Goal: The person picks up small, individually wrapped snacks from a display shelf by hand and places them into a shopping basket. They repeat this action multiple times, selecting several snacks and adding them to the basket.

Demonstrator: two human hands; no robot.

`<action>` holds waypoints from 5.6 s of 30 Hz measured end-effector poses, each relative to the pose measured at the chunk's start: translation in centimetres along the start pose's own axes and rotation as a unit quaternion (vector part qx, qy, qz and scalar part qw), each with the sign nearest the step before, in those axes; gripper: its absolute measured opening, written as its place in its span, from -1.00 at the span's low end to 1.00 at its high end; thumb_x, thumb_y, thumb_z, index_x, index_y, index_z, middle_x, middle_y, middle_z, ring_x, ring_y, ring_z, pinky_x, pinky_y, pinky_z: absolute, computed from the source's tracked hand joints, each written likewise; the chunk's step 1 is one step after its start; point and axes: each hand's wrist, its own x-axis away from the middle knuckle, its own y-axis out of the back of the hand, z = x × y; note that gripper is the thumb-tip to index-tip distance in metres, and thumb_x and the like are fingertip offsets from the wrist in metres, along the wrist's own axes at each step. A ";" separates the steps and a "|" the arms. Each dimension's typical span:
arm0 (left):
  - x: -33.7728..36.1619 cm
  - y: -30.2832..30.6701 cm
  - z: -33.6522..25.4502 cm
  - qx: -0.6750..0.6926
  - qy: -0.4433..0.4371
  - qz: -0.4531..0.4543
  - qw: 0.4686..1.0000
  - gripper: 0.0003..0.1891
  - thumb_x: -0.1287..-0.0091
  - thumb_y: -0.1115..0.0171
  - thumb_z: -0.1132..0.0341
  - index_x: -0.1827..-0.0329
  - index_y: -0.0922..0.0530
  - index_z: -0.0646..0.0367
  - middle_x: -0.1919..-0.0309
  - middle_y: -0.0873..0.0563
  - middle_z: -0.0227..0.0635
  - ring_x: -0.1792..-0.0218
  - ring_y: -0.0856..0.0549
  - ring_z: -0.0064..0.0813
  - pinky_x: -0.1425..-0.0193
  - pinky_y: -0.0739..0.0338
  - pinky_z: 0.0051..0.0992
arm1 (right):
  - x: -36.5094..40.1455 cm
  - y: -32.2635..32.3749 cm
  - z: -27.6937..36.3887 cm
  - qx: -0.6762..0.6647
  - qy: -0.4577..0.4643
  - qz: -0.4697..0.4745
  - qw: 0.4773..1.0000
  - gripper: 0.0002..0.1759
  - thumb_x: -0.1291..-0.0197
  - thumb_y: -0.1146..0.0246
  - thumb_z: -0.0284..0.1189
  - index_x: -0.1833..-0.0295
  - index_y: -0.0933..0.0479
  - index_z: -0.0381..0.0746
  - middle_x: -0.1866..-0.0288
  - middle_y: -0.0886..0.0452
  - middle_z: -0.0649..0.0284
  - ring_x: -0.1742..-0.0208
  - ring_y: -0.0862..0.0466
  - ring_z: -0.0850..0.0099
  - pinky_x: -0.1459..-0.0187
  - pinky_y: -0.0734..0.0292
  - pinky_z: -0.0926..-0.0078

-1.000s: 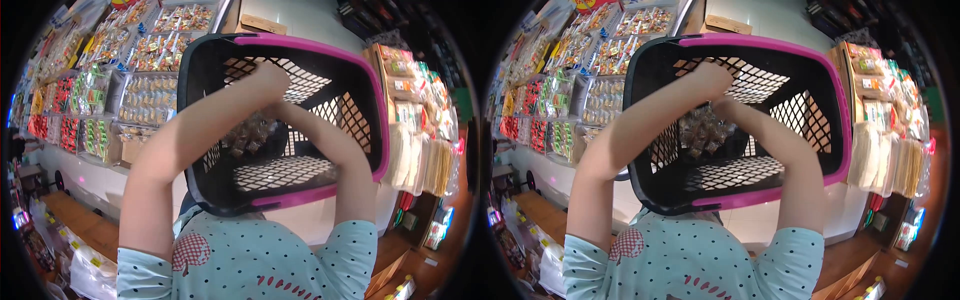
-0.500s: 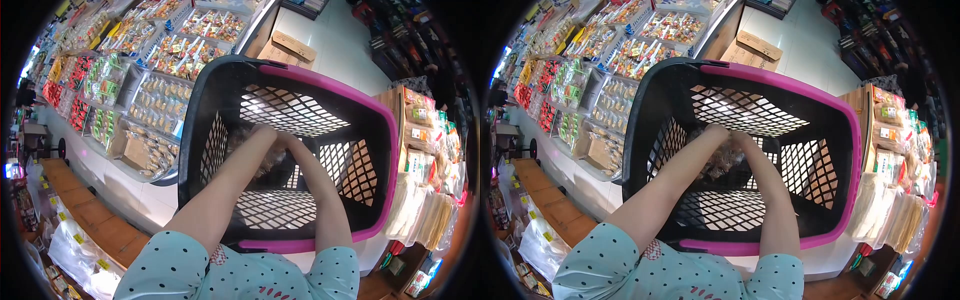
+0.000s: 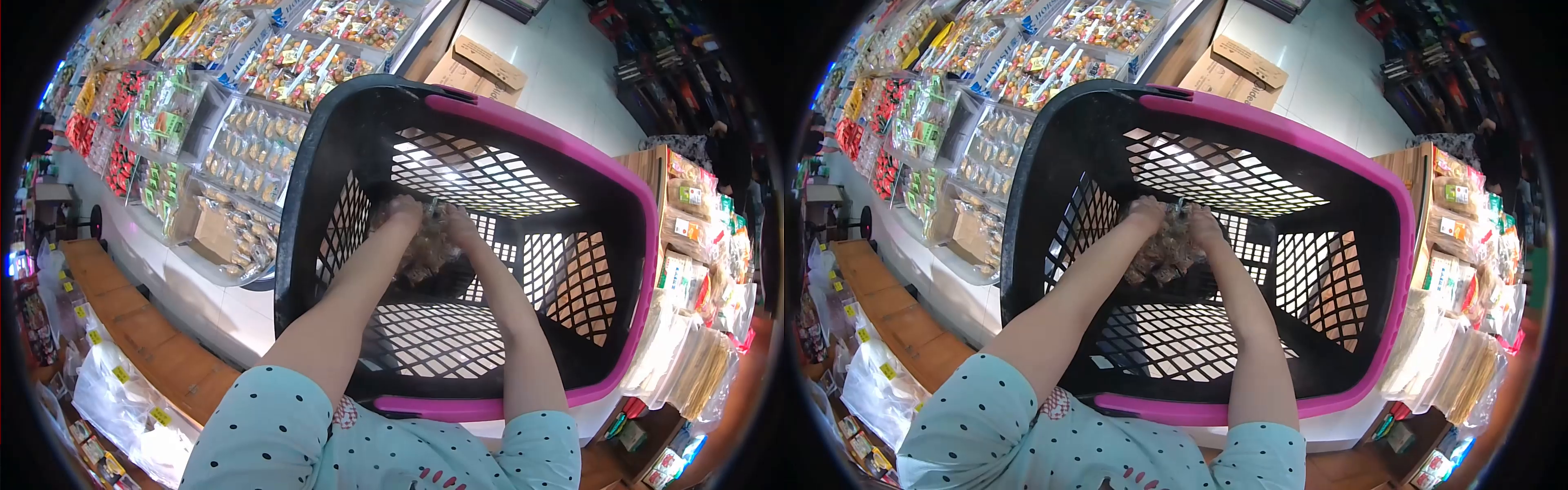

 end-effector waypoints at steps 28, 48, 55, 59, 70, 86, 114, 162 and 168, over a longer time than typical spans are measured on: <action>16.3 12.7 -10.4 -0.188 -0.231 -0.020 0.955 -0.69 -0.17 -0.25 0.28 0.00 -0.64 0.01 0.06 -0.69 -0.29 0.12 -0.71 -0.22 0.17 -0.65 -0.19 | 15.9 24.1 9.7 0.173 0.033 -0.071 0.982 -0.56 -0.11 -0.13 -0.56 -0.17 -0.41 -0.29 0.00 -0.58 -0.10 -0.05 -0.58 0.02 -0.07 -0.48 0.16; 39.1 -2.0 43.3 0.403 -0.119 -0.324 0.848 -0.87 -0.22 -0.20 0.46 0.18 -0.51 0.23 0.35 -0.63 -0.20 0.34 -0.61 -0.32 0.26 -0.48 -0.40 | 28.8 18.2 47.0 -0.167 0.305 -0.335 0.876 -0.67 -0.11 -0.15 -0.62 -0.04 -0.49 -0.38 0.03 -0.60 -0.01 0.05 -0.63 0.22 -0.02 -0.49 0.37; 32.8 -7.6 44.6 0.201 -0.226 -0.349 0.887 -0.78 -0.07 -0.23 0.49 0.19 -0.52 0.18 0.30 -0.57 -0.18 0.19 -0.52 -0.10 0.07 -0.43 -0.23 | 12.7 6.8 51.6 -0.041 0.210 -0.214 0.953 -0.81 -0.05 -0.12 -0.65 0.18 -0.50 -0.31 0.29 -0.55 0.06 0.22 -0.61 0.07 0.17 -0.51 0.21; 30.2 -8.8 44.5 0.191 -0.252 -0.305 0.898 -0.76 -0.06 -0.26 0.46 0.17 -0.54 0.16 0.28 -0.57 -0.16 0.18 -0.53 -0.09 0.05 -0.44 -0.21 | 7.7 0.3 49.4 0.018 0.132 -0.166 0.977 -0.85 -0.09 -0.09 -0.58 0.26 -0.56 -0.28 0.33 -0.60 0.03 0.25 -0.64 0.06 0.20 -0.54 0.18; 26.4 -10.1 43.8 0.203 -0.266 -0.199 0.921 -0.78 -0.03 -0.33 0.38 0.24 -0.59 0.17 0.30 -0.65 -0.10 0.13 -0.61 -0.03 0.08 -0.48 -0.14 | 6.0 -3.3 50.8 0.053 -0.050 -0.056 0.996 -0.84 -0.05 -0.15 -0.46 0.28 -0.63 -0.19 0.38 -0.67 0.04 0.26 -0.69 0.09 0.22 -0.58 0.15; 25.5 -9.5 43.1 0.214 -0.273 -0.173 0.922 -0.79 0.02 -0.37 0.33 0.35 -0.58 0.21 0.43 -0.67 -0.03 0.28 -0.67 -0.02 0.25 -0.53 -0.13 | 5.2 -4.6 54.1 0.063 -0.174 -0.042 0.982 -0.73 -0.02 -0.29 -0.26 0.22 -0.62 -0.19 0.28 -0.70 0.09 0.19 -0.71 0.17 0.17 -0.61 0.26; 23.7 -3.8 52.2 -0.127 -0.203 -0.322 0.916 -0.76 -0.12 -0.17 0.39 0.12 -0.56 0.12 0.33 -0.64 -0.31 0.05 -0.52 -0.30 -0.05 -0.36 -0.32 | -2.2 -4.1 55.4 -0.169 0.177 -0.157 0.957 -0.60 0.02 -0.13 -0.58 -0.01 -0.57 -0.16 0.12 -0.57 0.01 0.09 -0.59 0.04 0.01 -0.50 0.21; 33.4 -4.1 35.6 0.272 -0.373 -0.415 0.784 -0.82 -0.01 -0.22 0.61 0.34 -0.49 0.21 0.39 -0.56 -0.21 0.27 -0.49 -0.14 0.20 -0.37 -0.27 | 20.5 2.0 49.8 -0.126 0.080 -0.480 0.864 -0.70 -0.07 -0.26 -0.50 0.03 -0.53 -0.26 0.14 -0.48 0.20 0.10 -0.49 0.19 0.13 -0.39 0.31; 36.3 0.5 26.9 0.225 -0.517 -0.457 0.688 -0.74 0.08 -0.27 0.63 0.31 -0.53 0.18 0.38 -0.61 -0.28 0.31 -0.54 -0.21 0.20 -0.40 -0.34 | 31.2 9.6 42.9 0.025 0.100 -0.579 0.808 -0.67 0.10 -0.28 -0.66 0.12 -0.54 -0.31 0.19 -0.55 0.15 0.26 -0.55 0.27 0.19 -0.43 0.34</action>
